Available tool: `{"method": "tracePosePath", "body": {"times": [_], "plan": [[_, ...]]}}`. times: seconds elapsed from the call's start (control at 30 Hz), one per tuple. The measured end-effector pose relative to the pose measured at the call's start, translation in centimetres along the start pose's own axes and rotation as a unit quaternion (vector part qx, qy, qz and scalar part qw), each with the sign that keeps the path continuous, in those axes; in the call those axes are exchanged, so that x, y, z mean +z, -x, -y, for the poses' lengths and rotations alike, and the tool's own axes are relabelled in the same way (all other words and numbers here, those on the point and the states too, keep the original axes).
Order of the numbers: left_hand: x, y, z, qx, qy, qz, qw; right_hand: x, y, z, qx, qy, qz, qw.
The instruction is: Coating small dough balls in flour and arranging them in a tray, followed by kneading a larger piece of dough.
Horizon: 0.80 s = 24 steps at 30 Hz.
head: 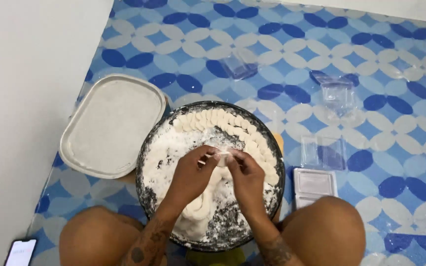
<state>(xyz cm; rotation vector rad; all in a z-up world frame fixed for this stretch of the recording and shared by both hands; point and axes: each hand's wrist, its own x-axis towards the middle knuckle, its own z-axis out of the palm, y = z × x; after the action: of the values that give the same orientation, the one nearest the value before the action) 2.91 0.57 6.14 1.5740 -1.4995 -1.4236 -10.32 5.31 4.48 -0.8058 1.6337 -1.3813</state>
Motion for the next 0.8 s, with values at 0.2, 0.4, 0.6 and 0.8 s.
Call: {"method": "tracePosePath", "body": {"times": [0.2, 0.4, 0.6, 0.8], "plan": [[0.1, -0.2, 1.4, 0.006, -0.063, -0.036, 0.997, 1.4, -1.4, -6.8, 0.017, -0.062, 0.09, 0.994], [-0.3, 0.1, 0.9, 0.048, -0.042, -0.089, 0.994, 1.8, -0.6, -4.4, 0.003, 0.009, 0.12, 0.993], [-1.2, -0.4, 0.6, 0.032, -0.06, -0.023, 0.997, 1.7, 0.7, -2.6, 0.003, -0.042, 0.157, 0.987], [-0.2, 0.2, 0.7, -0.024, 0.013, -0.028, 0.999, 0.7, 0.1, -0.7, 0.042, 0.069, 0.15, 0.985]]}}
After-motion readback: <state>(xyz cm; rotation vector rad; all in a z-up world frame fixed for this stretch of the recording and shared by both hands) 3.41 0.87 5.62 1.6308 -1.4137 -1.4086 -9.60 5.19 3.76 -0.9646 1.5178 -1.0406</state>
